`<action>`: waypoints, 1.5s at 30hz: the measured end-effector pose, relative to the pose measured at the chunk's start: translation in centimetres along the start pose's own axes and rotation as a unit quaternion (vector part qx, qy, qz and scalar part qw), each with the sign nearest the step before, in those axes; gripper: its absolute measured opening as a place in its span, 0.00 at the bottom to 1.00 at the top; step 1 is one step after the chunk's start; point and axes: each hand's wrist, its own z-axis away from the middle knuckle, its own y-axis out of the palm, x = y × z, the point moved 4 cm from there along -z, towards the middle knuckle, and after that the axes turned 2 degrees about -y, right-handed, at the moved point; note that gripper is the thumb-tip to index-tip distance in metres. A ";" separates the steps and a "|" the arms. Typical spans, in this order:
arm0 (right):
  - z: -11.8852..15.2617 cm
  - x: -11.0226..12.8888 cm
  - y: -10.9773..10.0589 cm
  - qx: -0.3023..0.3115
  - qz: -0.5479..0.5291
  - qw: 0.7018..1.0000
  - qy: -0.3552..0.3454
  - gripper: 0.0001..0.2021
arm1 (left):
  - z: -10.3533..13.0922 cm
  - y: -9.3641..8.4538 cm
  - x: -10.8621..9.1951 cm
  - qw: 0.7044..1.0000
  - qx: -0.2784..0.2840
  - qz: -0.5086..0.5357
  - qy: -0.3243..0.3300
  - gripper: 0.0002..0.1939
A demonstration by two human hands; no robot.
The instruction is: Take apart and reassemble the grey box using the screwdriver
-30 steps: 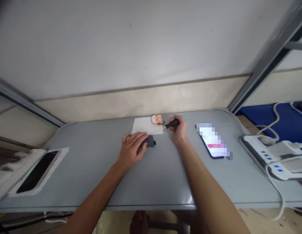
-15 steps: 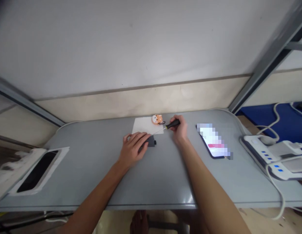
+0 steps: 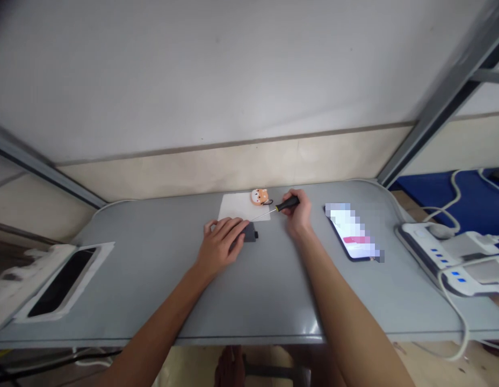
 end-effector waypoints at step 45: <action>-0.6 -2.0 -0.2 0.015 0.132 0.991 -0.011 0.13 | 1.5 -1.1 5.8 0.938 -0.053 0.267 -0.213 0.09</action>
